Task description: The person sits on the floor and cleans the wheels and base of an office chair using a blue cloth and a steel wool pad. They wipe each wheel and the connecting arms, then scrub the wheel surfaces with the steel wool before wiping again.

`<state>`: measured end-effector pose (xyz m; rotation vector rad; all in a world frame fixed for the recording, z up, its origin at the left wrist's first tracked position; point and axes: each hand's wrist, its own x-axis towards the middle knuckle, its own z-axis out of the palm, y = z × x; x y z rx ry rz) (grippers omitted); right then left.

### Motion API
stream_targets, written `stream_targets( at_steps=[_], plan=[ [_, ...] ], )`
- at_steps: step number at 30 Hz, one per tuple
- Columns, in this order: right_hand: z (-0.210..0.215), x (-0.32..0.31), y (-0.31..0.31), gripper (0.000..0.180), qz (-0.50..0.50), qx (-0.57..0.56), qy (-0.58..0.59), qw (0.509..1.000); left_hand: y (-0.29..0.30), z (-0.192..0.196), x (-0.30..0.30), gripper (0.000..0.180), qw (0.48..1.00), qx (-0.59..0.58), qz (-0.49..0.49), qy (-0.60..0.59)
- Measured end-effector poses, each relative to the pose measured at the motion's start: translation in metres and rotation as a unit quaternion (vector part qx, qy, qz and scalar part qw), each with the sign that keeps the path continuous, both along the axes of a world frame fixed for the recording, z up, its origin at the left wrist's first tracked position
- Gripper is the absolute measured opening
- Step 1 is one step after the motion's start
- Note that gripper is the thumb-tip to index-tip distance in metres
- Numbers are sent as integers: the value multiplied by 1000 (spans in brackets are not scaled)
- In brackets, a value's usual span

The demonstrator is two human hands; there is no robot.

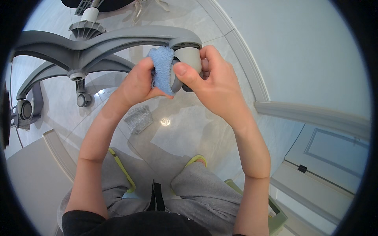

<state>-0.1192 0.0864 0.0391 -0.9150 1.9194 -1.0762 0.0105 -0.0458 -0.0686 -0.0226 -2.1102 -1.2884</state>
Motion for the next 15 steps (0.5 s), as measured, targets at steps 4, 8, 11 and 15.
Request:
stream_targets(
  at_steps=[4,8,11,15],
  plan=[
    [-5,8,3,62,70,-71,144,984,-3,-5,2,61,1000,-15,19,-6],
    [-14,10,5,59,46,-114,89,988,-1,-3,1,58,999,-35,24,32],
    [-6,-2,1,58,21,-18,32,999,-3,-5,1,47,999,-27,27,-5],
    [-6,6,3,53,14,-60,16,998,-1,-7,18,33,991,16,71,-110]
  ],
)
